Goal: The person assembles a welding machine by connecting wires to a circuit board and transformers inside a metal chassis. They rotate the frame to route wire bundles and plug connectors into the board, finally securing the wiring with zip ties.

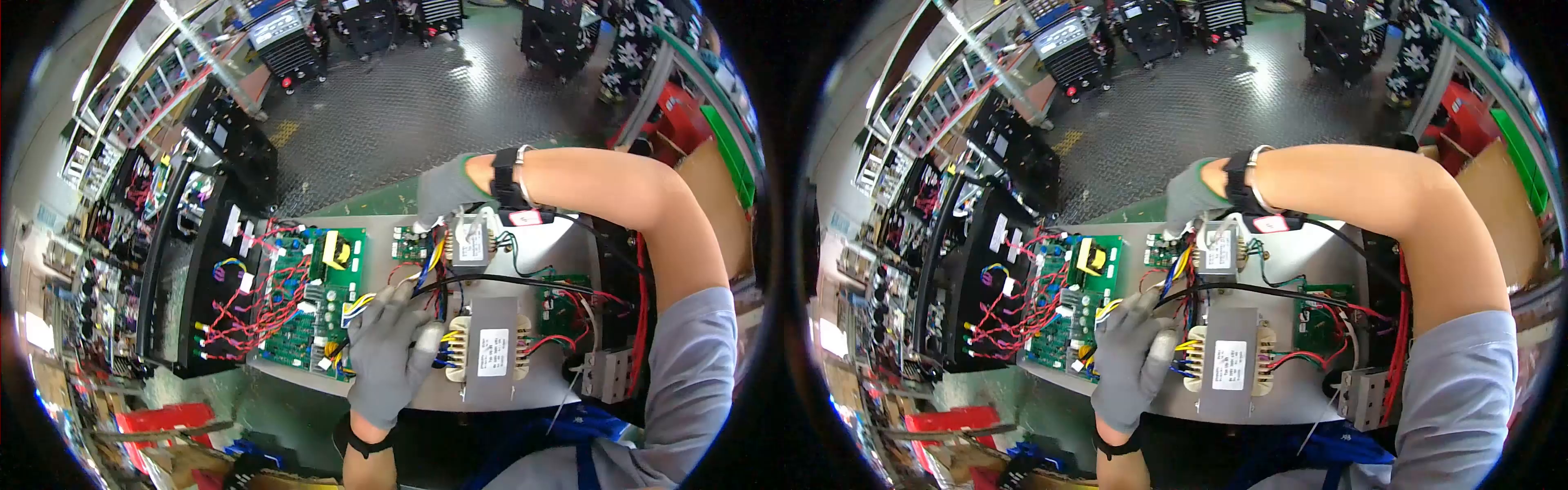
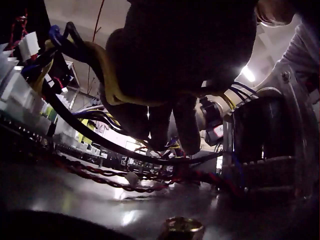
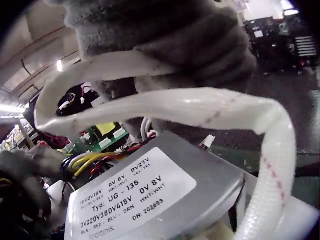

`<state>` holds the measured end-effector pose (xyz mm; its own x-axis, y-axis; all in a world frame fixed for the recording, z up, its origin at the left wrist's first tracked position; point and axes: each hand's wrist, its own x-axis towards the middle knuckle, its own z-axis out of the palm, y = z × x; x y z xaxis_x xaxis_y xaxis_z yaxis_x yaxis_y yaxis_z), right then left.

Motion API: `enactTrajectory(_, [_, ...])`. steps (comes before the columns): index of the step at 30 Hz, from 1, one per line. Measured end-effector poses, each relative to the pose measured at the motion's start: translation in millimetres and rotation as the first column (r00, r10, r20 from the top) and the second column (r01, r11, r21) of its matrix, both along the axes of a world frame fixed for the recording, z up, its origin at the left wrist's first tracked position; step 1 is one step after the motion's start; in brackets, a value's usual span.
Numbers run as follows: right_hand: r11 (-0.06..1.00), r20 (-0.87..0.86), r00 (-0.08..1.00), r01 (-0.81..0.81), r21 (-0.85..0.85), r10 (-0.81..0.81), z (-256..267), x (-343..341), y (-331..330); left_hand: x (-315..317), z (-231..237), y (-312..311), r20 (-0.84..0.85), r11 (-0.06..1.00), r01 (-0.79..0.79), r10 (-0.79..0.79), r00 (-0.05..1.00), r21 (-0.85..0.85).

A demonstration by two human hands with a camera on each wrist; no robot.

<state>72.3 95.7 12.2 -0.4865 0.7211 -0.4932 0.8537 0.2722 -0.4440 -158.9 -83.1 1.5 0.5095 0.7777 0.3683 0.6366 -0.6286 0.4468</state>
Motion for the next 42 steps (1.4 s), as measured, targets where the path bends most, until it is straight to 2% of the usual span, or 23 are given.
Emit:
enactTrajectory(1, [1.000, -0.004, 1.000, -0.024, -0.014, 0.024, -5.6, 1.9, 3.0, 0.1, 1.0, -0.5, -0.006, 1.000, -0.006, 0.006, 1.000, 0.002])
enactTrajectory(3, [0.992, -0.093, 0.993, 0.059, -0.113, -0.069, -17.5, 1.4, 4.4, -0.2, 2.5, 2.2, 0.000, 1.000, -0.002, 0.002, 1.000, 0.010])
enactTrajectory(4, [0.995, -0.077, 0.995, -0.072, -0.069, 0.066, -18.8, 1.0, 10.5, -0.1, 1.2, 2.7, -0.006, 1.000, -0.007, 0.007, 1.000, 0.018])
enactTrajectory(8, [0.995, -0.111, 0.990, 0.085, -0.048, -0.090, -21.9, -6.4, 1.8, 1.3, 2.1, 6.3, 0.006, 0.999, -0.024, 0.024, 1.000, 0.033])
enactTrajectory(11, [0.988, -0.074, 0.993, -0.081, 0.131, 0.091, -0.2, -14.0, -10.1, 2.8, 4.6, 7.8, 0.017, 0.999, -0.035, 0.034, 0.999, 0.018])
enactTrajectory(12, [0.997, 0.018, 0.997, 0.072, 0.026, -0.072, 8.7, -21.1, -13.0, 2.8, 3.6, 8.4, 0.028, 0.999, -0.034, 0.033, 0.999, 0.031])
enactTrajectory(15, [0.995, -0.026, 0.995, -0.093, 0.023, 0.094, -24.2, -10.2, 12.9, 2.2, -2.1, 9.8, 0.057, 0.997, -0.054, 0.052, 0.997, 0.046])
enactTrajectory(17, [0.989, -0.014, 0.990, -0.140, 0.042, 0.141, -13.3, -11.2, 11.0, 2.5, -3.8, 10.8, 0.062, 0.997, -0.073, 0.072, 0.995, 0.022])
enactTrajectory(19, [0.986, -0.032, 0.986, -0.159, 0.055, 0.161, -8.6, -7.7, 9.2, 2.5, -3.9, 11.9, 0.079, 0.995, -0.076, 0.071, 0.994, 0.059])
enactTrajectory(23, [0.982, -0.037, 0.991, -0.131, -0.138, 0.127, -6.0, -6.5, 18.1, 7.1, 2.5, 9.4, 0.096, 0.988, -0.125, 0.116, 0.989, 0.093])
enactTrajectory(24, [0.987, -0.033, 0.995, -0.099, -0.124, 0.096, -10.6, -6.7, 19.8, 12.8, 7.5, 6.2, 0.090, 0.983, -0.156, 0.147, 0.985, 0.097])
enactTrajectory(26, [0.938, -0.075, 0.935, -0.346, 0.007, 0.346, -29.5, 5.4, 36.9, 26.9, 15.7, -2.3, 0.310, 0.996, -0.026, 0.000, 0.951, 0.080])
enactTrajectory(27, [0.942, -0.069, 0.940, -0.334, 0.004, 0.334, -25.3, 3.8, 35.4, 35.5, 20.1, -5.8, 0.414, 0.995, 0.041, -0.075, 0.907, 0.089])
enactTrajectory(29, [0.950, -0.056, 0.949, -0.311, -0.001, 0.310, -15.5, -0.3, 31.7, 57.2, 26.4, -21.8, 0.322, 0.994, 0.073, -0.094, 0.942, 0.076])
enactTrajectory(31, [0.987, -0.021, 0.992, -0.126, -0.096, 0.125, 0.5, -9.2, 18.2, 67.0, 24.9, -27.3, 0.273, 0.995, 0.085, -0.099, 0.957, 0.059])
enactTrajectory(32, [0.967, 0.000, 0.967, -0.255, 0.022, 0.255, -11.4, -3.1, 27.5, 68.6, 22.2, -25.8, 0.260, 0.994, 0.088, -0.100, 0.960, 0.057])
enactTrajectory(34, [0.834, 0.079, 0.871, -0.487, 0.259, 0.484, -27.4, 4.2, 45.2, 68.3, 21.7, -24.0, 0.235, 0.994, 0.093, -0.105, 0.966, 0.061])
enactTrajectory(35, [0.912, 0.074, 0.942, -0.335, 0.235, 0.327, -22.9, 3.6, 46.4, 67.8, 21.9, -25.1, 0.229, 0.994, 0.097, -0.107, 0.967, 0.057])
enactTrajectory(36, [0.963, 0.074, 0.985, -0.170, 0.208, 0.158, 8.8, -12.4, 32.8, 67.9, 21.9, -26.6, 0.224, 0.993, 0.102, -0.111, 0.968, 0.051])
enactTrajectory(37, [0.984, 0.080, 0.997, 0.007, 0.180, -0.021, 26.7, -19.0, 23.2, 68.2, 21.0, -28.5, 0.220, 0.995, 0.083, -0.094, 0.971, 0.061])
enactTrajectory(39, [0.973, -0.091, 0.984, 0.167, 0.160, -0.153, 21.7, -6.3, 31.1, 70.2, 18.0, -30.2, 0.213, 0.994, 0.062, -0.079, 0.974, 0.086])
enactTrajectory(41, [0.944, -0.200, 0.939, 0.306, 0.123, -0.278, 70.9, -22.2, -6.1, 71.9, 14.6, -28.8, 0.230, 0.992, 0.061, -0.084, 0.970, 0.106])
enactTrajectory(42, [0.954, -0.187, 0.975, 0.165, 0.252, -0.120, 79.9, -21.9, -14.5, 71.7, 14.0, -28.2, 0.225, 0.991, 0.068, -0.092, 0.970, 0.112])
